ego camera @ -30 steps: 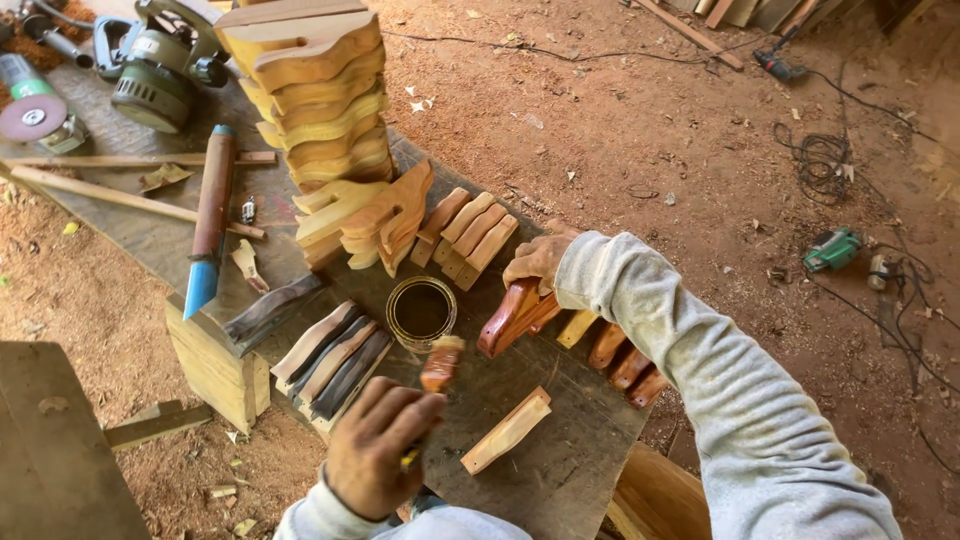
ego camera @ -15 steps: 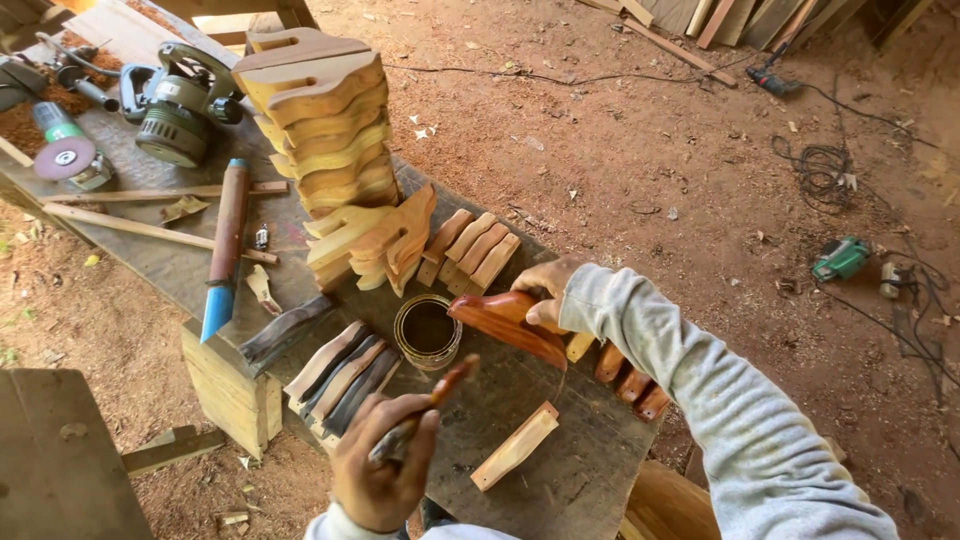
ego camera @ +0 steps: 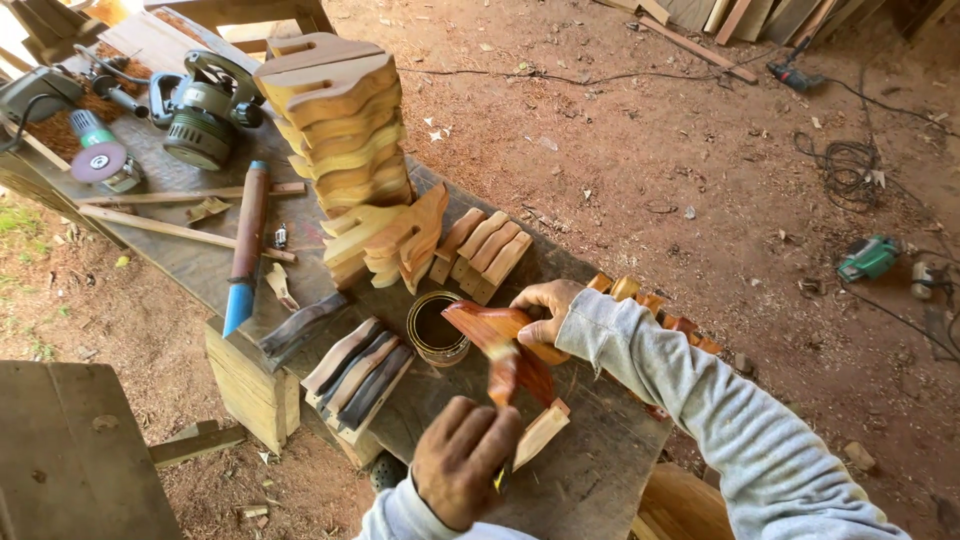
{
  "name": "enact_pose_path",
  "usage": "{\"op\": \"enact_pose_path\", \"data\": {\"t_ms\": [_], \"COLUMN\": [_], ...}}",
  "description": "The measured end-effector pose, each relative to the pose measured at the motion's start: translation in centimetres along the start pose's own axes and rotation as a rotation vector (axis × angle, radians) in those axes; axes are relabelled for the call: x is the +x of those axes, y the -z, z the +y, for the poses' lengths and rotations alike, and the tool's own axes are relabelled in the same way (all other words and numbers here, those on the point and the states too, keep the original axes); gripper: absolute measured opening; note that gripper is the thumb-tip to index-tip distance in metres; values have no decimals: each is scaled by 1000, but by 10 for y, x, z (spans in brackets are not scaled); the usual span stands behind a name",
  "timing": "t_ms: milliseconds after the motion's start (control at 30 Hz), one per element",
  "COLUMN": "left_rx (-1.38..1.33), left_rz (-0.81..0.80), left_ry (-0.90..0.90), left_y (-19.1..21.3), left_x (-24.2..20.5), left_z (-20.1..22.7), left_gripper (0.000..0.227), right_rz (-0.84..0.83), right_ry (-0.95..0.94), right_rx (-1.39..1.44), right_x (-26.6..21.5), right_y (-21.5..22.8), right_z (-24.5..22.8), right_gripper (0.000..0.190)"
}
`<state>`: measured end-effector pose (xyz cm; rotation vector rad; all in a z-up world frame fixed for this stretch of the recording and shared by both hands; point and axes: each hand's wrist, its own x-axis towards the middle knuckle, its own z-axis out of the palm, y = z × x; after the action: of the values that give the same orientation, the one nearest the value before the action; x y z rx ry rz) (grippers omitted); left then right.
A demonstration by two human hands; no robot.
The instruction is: Applying varnish to wooden furniture components using a brush.
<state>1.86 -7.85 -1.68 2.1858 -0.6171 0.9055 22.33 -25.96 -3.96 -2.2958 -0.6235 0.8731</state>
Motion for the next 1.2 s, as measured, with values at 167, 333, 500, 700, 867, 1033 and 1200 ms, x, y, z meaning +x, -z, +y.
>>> {"op": "enact_pose_path", "data": {"t_ms": [167, 333, 500, 700, 867, 1033, 1200], "left_rx": [-45, -20, -452, -380, -219, -106, -251], "left_rz": [32, -81, 12, 312, 389, 416, 424], "left_ry": [63, 4, 358, 468, 647, 454, 640], "left_y": [-5, -8, 6, 32, 56, 45, 52], "left_x": [-15, -14, -8, -12, 2, 3, -15], "left_z": [-6, -2, 6, -52, -39, -57, -44], "left_gripper": [15, 19, 13, 11, 9, 10, 3], "right_rz": [-22, -32, -69, -52, -15, 26, -252], "right_ry": [-23, 54, -51, 70, 182, 196, -56], "right_rx": [21, 123, 83, -37, -160, -386, 22], "right_x": [-2, 7, -8, -8, -11, -10, 45], "right_y": [-1, -8, 2, -5, -9, -15, 6], "right_z": [12, 24, 1, 23, 30, 34, 48], "right_gripper": [47, 41, 45, 51, 48, 45, 62]}}
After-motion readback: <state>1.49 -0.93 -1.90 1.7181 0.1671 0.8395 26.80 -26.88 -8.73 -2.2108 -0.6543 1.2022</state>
